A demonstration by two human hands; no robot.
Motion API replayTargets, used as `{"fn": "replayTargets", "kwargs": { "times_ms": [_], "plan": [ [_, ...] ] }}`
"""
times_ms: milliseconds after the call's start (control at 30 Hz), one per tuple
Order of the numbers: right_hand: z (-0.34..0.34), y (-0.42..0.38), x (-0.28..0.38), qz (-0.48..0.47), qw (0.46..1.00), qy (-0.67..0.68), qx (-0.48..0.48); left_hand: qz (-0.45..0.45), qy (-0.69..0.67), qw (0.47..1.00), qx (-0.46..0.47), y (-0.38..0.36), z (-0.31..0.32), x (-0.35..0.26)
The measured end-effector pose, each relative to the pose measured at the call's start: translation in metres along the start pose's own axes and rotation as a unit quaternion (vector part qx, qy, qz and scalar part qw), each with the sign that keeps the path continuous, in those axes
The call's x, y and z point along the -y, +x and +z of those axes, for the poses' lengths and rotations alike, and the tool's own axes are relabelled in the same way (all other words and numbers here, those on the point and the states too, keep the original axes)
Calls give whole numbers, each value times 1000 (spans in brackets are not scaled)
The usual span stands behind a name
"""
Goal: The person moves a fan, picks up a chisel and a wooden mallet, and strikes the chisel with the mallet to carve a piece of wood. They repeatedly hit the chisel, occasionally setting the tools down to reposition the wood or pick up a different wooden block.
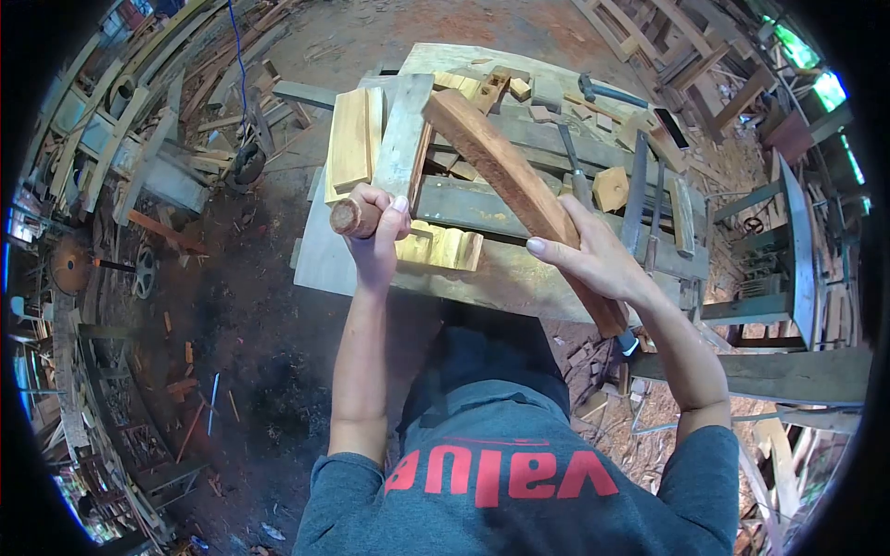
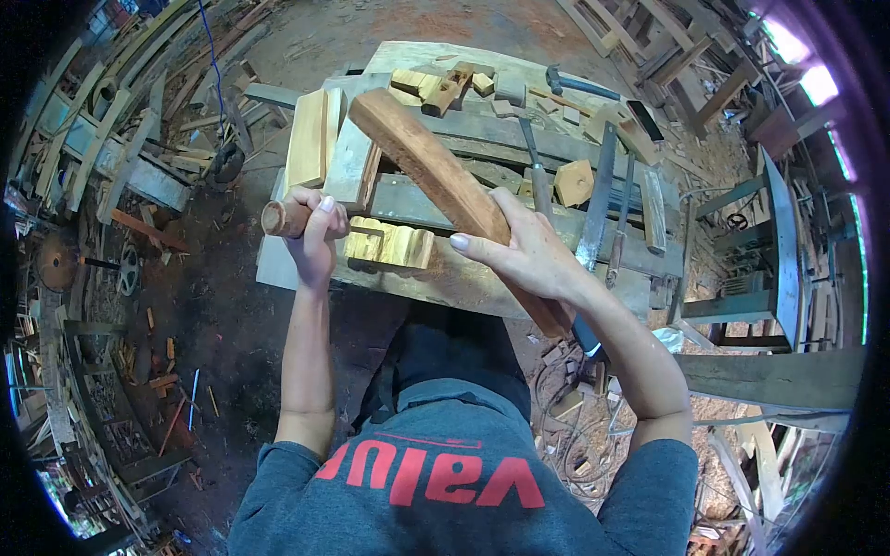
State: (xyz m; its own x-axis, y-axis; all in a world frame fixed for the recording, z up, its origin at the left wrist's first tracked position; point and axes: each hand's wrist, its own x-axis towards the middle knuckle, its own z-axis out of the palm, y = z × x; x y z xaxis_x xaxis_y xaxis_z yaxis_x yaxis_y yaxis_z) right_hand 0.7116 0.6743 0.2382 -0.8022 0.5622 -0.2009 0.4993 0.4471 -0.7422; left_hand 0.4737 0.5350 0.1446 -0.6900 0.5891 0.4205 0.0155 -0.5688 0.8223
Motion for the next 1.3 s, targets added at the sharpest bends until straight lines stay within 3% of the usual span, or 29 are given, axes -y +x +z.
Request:
{"fn": "replayTargets", "kwargs": {
  "times_ms": [33,100,167,233,267,367,433,467,533,567,600,667,700,767,833,867,933,967,1000,1067,1100,1133,1200,1233,1300],
  "plan": [
    [-1,2,4,2,1000,-1,0,-5,3,1000,-2,0,-1,1],
    [-5,9,18,-70,996,-51,-22,-16,29,999,6,-1,-1,-1],
    [-14,16,54,-162,986,-14,-40,-25,57,998,20,1,-2,0],
    [-30,10,116,-198,979,-33,-26,-34,-67,997,-5,2,-4,8],
    [-27,11,133,-197,979,-33,-30,-32,-57,998,-20,3,-15,23],
    [-16,18,151,-356,933,18,-55,-58,-53,996,-49,6,-48,69],
    [-4,34,137,-287,941,-170,62,-39,-5,989,-141,-7,-25,40],
    [-6,40,138,-291,938,-174,64,-28,19,982,-188,-10,-21,32],
    [-11,50,140,-194,926,-302,116,-1,-11,986,-164,-6,-31,35],
    [-20,42,161,-195,919,-326,103,-29,-22,993,-108,-3,-21,18],
    [-23,34,172,-193,919,-327,107,-26,20,997,-70,-5,-28,27],
    [-22,23,180,-325,925,-196,20,-11,103,995,5,-4,-37,36],
    [-19,20,181,-367,917,-155,-9,-18,57,998,-20,-6,-31,38],
    [-5,24,168,-358,933,-44,5,-31,-30,996,-72,-10,-17,34],
    [8,57,111,-316,915,-248,46,-57,-19,994,-95,-8,-18,33],
    [3,53,120,-316,915,-247,42,-83,36,992,-87,-6,-21,36],
    [-20,40,157,-228,909,-340,81,-93,17,993,-64,-1,-16,24],
    [-22,29,168,-290,896,-335,24,-102,8,993,-53,-2,-16,26],
    [-17,23,171,-287,897,-335,24,-110,0,993,-41,-3,-16,28],
    [-8,17,176,-423,892,-140,-80,-67,-42,994,-81,-5,-26,57],
    [2,23,166,-442,894,-39,-61,-45,-62,992,-102,-5,-29,64],
    [9,32,146,-444,893,-40,-58,-29,-36,993,-112,-7,-32,68],
    [8,44,117,-220,945,-214,111,-9,65,991,-117,-7,-28,56],
    [3,42,113,-222,945,-214,106,-6,66,991,-113,-8,-20,46],
    [-6,33,120,-155,954,-225,120,109,150,975,-124,-11,5,16]
  ]
}}
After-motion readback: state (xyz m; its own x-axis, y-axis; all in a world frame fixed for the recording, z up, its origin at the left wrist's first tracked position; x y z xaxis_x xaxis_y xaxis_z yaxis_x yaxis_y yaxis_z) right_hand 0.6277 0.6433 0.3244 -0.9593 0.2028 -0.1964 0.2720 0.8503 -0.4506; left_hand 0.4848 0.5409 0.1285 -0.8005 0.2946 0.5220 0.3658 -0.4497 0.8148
